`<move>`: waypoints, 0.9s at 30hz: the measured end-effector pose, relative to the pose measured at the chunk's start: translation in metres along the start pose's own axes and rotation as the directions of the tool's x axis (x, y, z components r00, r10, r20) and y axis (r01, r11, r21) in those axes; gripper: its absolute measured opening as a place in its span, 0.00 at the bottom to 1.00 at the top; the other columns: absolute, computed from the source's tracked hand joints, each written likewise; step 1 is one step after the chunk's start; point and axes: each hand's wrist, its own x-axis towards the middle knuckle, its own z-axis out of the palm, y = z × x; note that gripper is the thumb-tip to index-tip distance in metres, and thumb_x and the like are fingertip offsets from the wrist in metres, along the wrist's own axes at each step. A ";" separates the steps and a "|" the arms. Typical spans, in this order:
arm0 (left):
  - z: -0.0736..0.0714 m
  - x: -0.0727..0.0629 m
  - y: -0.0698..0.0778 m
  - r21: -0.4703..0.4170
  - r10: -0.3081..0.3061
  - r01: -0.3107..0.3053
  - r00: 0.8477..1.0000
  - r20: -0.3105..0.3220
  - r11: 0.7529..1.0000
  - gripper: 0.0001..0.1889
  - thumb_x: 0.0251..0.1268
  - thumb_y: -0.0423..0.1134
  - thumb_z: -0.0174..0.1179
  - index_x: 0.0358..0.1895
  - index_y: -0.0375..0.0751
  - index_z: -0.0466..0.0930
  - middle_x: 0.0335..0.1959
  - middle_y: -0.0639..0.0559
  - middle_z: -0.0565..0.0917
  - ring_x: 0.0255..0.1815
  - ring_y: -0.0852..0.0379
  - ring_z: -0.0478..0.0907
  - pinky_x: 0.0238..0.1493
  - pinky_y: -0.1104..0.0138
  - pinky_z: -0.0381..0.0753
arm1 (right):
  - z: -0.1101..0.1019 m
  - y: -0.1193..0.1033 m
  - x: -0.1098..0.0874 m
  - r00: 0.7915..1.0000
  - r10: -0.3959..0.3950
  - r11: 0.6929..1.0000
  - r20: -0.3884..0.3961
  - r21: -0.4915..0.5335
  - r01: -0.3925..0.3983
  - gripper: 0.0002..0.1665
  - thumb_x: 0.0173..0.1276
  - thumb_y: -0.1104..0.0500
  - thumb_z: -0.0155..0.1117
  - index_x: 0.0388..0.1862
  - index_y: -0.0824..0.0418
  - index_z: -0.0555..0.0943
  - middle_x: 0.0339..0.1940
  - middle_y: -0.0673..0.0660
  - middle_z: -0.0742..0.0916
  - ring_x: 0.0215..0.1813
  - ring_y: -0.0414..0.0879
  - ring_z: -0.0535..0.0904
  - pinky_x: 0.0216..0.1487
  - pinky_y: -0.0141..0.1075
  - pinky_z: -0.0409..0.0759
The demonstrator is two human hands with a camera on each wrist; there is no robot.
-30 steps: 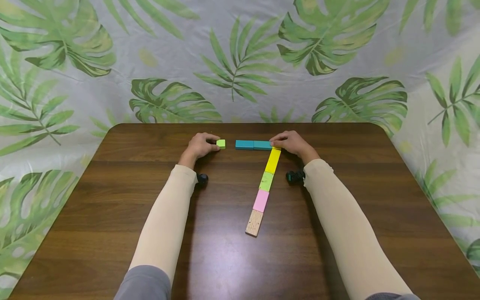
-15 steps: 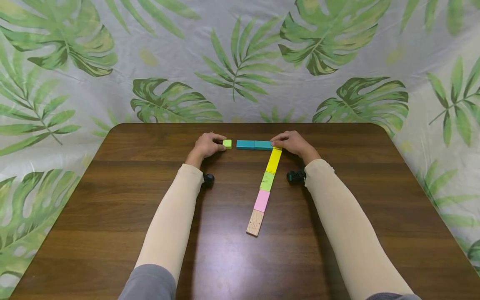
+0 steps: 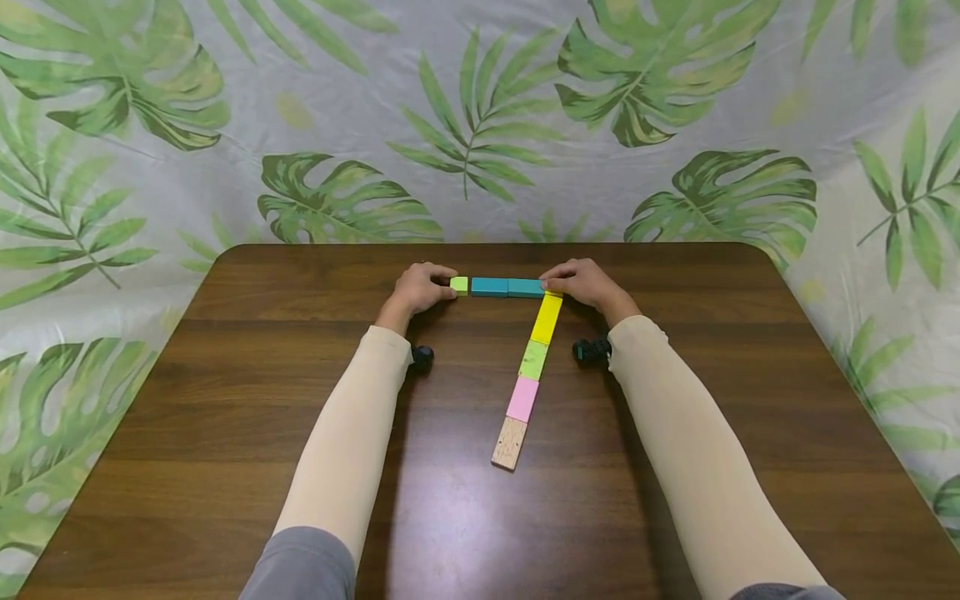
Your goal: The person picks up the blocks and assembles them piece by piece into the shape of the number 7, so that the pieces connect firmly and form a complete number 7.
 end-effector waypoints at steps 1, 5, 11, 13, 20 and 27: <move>0.000 0.000 0.000 0.002 0.001 -0.001 1.000 -0.002 1.000 0.25 0.69 0.44 0.62 0.68 0.51 0.75 0.64 0.46 0.76 0.67 0.44 0.70 0.71 0.49 0.64 | 0.000 0.000 0.000 1.000 0.000 1.000 0.000 -0.001 0.000 0.21 0.74 0.52 0.60 0.61 0.60 0.82 0.73 0.63 0.71 0.74 0.60 0.63 0.72 0.55 0.67; 0.001 0.000 0.002 0.005 0.000 0.000 1.000 -0.003 1.000 0.24 0.69 0.44 0.62 0.68 0.51 0.75 0.64 0.46 0.76 0.67 0.44 0.70 0.71 0.49 0.62 | -0.001 0.000 0.000 1.000 0.000 1.000 0.002 -0.010 0.000 0.21 0.74 0.52 0.60 0.61 0.59 0.82 0.73 0.63 0.71 0.74 0.61 0.62 0.72 0.55 0.66; 0.003 0.001 0.003 0.012 0.006 -0.006 1.000 -0.001 1.000 0.25 0.69 0.44 0.62 0.68 0.50 0.75 0.63 0.46 0.77 0.65 0.45 0.71 0.69 0.50 0.64 | 0.000 0.001 0.001 1.000 -0.003 1.000 0.006 0.000 0.003 0.21 0.75 0.52 0.59 0.61 0.60 0.82 0.73 0.63 0.71 0.75 0.61 0.62 0.73 0.55 0.66; 0.003 0.001 0.003 0.004 0.009 -0.009 1.000 0.000 1.000 0.24 0.69 0.44 0.62 0.68 0.50 0.75 0.64 0.46 0.77 0.66 0.44 0.70 0.70 0.50 0.63 | 0.001 0.001 0.001 1.000 0.001 1.000 0.004 0.011 -0.001 0.21 0.75 0.52 0.60 0.61 0.60 0.82 0.73 0.63 0.71 0.75 0.60 0.62 0.73 0.54 0.66; 0.003 0.001 0.003 -0.016 0.011 -0.011 1.000 0.004 1.000 0.24 0.69 0.43 0.62 0.68 0.51 0.75 0.65 0.46 0.76 0.67 0.44 0.69 0.70 0.51 0.63 | 0.001 -0.001 0.001 1.000 0.002 1.000 -0.002 0.015 -0.002 0.21 0.74 0.52 0.60 0.61 0.60 0.82 0.71 0.63 0.72 0.70 0.59 0.67 0.70 0.53 0.69; 0.003 -0.001 0.005 -0.045 0.003 -0.003 1.000 0.010 0.999 0.24 0.69 0.42 0.61 0.68 0.50 0.75 0.65 0.45 0.76 0.71 0.44 0.66 0.74 0.50 0.58 | 0.000 0.000 0.000 1.000 -0.012 1.000 0.004 -0.001 0.012 0.22 0.74 0.52 0.60 0.61 0.61 0.81 0.69 0.63 0.73 0.69 0.59 0.66 0.69 0.53 0.69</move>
